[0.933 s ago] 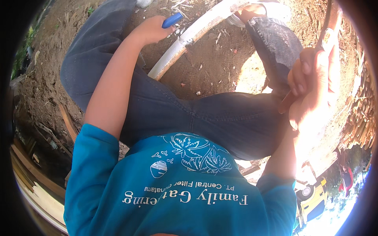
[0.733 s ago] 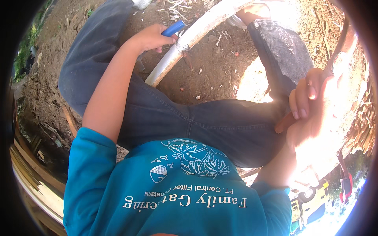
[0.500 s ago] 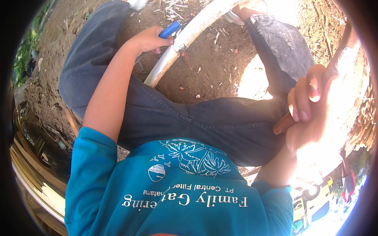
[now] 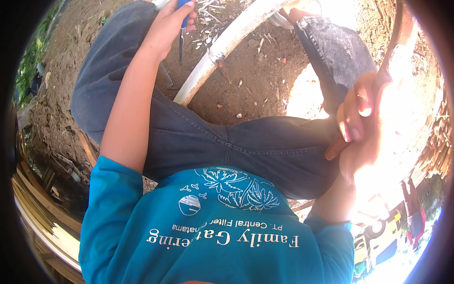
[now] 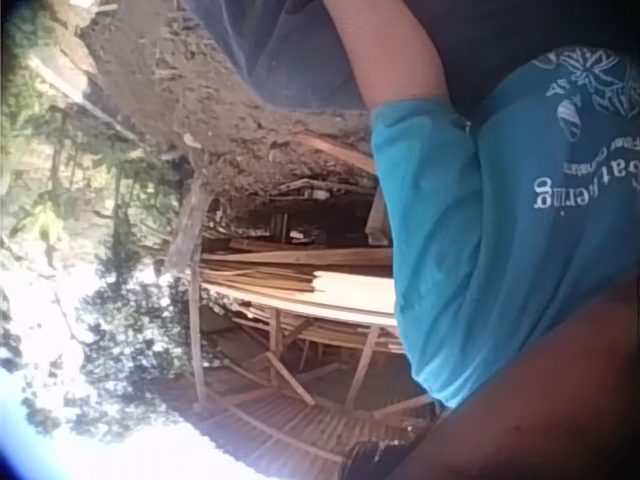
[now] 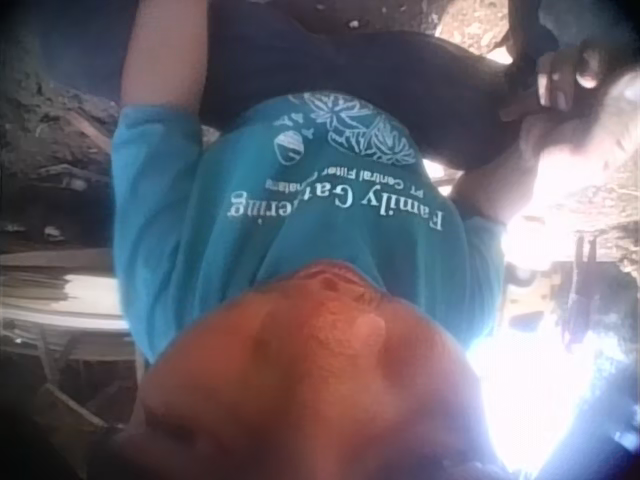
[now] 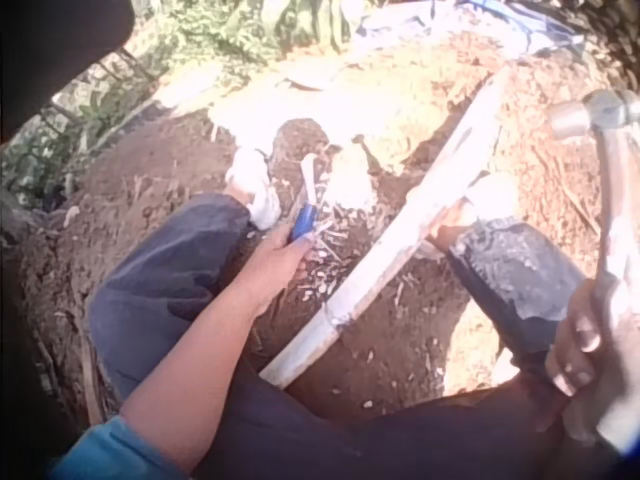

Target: The person carves a wooden branch using a chisel and a hammer, striking the chisel to remove shavings.

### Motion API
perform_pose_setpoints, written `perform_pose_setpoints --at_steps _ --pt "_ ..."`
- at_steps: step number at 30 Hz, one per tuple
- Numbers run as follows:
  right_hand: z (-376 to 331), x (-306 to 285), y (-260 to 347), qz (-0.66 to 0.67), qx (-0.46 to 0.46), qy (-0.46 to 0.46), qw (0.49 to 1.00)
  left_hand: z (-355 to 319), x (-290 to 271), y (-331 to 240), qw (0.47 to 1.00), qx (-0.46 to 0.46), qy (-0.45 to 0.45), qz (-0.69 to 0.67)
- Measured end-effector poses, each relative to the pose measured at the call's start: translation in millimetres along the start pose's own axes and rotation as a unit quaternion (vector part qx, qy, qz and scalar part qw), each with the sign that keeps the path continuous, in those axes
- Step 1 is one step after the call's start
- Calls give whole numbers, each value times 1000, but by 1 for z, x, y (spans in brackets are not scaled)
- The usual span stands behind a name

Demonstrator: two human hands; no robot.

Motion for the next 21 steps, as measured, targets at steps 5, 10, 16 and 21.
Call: perform_pose_setpoints --at_steps 5,10,16,21 --pt "2 5 1 -48 12 -16 999 -4 -6 -33 990 132 -45 -9" --pt "2 3 -2 -53 25 -17 998 -13 -10 -46 983 156 -90 29" --pt "5 5 -5 -56 35 -8 998 -23 -18 -57 961 128 -162 183" --pt "4 8 -2 -107 19 -29 994 -24 -22 -60 942 125 -217 223"
Point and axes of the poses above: each hand's wrist, its own z-axis towards the middle knuckle, its own x-axis out of the palm, y = z × x, the point moved 8 cm from there along z, towards the middle knuckle, and after that the axes turned 15 degrees about y, right-handed, at the moved point
